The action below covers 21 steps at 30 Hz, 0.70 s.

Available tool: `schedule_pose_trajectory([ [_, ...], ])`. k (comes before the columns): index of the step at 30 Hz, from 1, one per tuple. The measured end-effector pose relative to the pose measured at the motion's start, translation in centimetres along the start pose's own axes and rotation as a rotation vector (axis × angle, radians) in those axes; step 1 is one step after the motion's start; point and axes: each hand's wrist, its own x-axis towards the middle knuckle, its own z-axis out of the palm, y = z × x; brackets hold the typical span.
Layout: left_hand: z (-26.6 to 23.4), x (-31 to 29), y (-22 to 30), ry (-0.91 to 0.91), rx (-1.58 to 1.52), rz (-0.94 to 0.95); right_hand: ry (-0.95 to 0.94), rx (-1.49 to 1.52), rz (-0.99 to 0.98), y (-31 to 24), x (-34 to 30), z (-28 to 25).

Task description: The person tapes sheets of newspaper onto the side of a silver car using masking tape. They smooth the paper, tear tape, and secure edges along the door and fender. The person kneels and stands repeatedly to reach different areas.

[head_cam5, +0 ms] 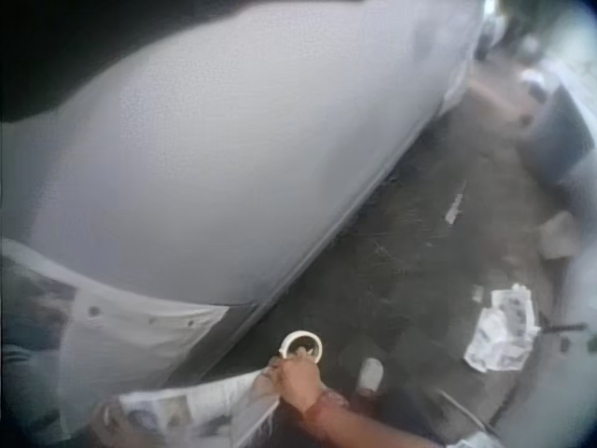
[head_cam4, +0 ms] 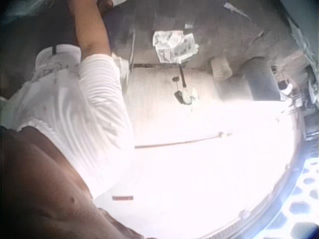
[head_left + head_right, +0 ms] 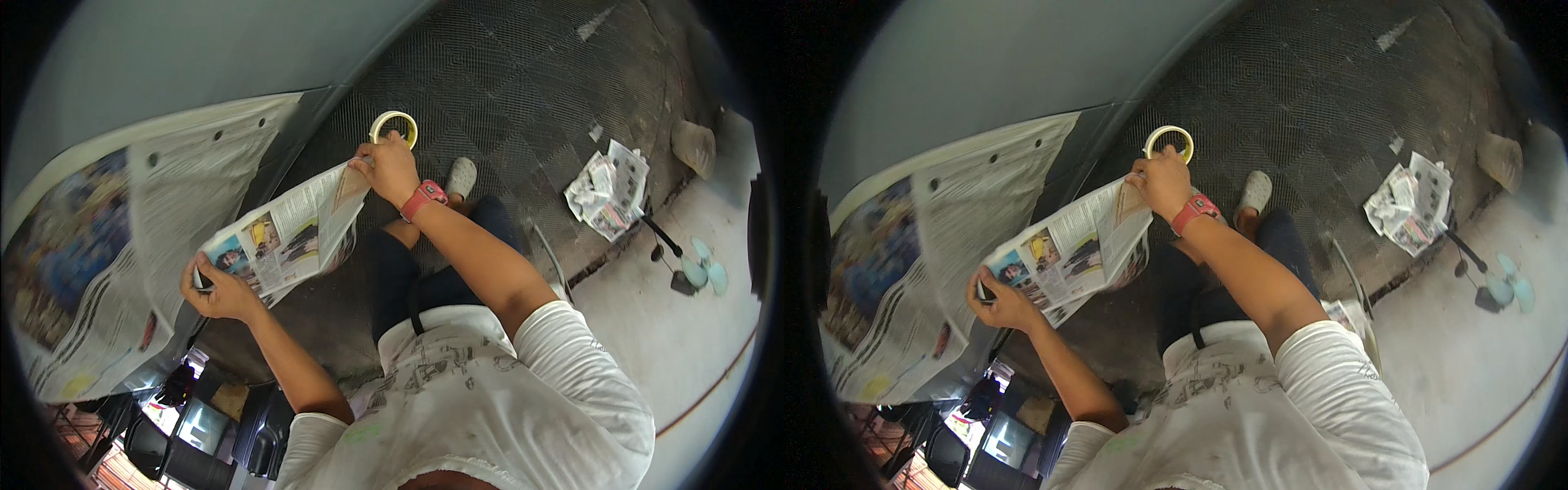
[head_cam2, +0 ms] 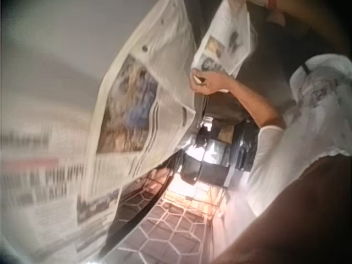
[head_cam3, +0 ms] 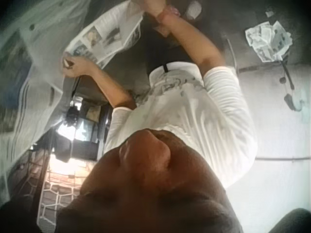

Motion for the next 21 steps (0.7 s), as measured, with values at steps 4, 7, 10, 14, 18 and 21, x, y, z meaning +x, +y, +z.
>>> schedule_pose_trajectory([
  [4, 10.3, 0.0, 1.8, 0.029, -0.015, 0.548, -0.036, 0.192, 0.066, 8.7, 5.3, 5.9],
  [7, 16.7, -1.1, 3.1, 0.146, -0.055, 0.672, -0.001, 0.309, 0.108, 13.3, 8.6, 10.4],
  [10, 21.1, -2.2, 3.0, 0.151, 0.023, 0.801, -0.051, 0.398, 0.107, 17.2, 12.7, 13.7],
  [14, 24.5, -1.7, 2.9, 0.294, 0.013, 0.895, 0.022, 0.548, -0.015, 19.7, 17.7, 17.5],
  [18, 25.3, 0.1, 3.2, 0.422, 0.054, 0.967, 0.101, 0.602, -0.131, 20.0, 20.9, 18.7],
  [21, 25.8, 0.2, 2.6, 0.417, 0.097, 0.977, 0.030, 0.554, -0.092, 19.6, 21.2, 17.8],
])
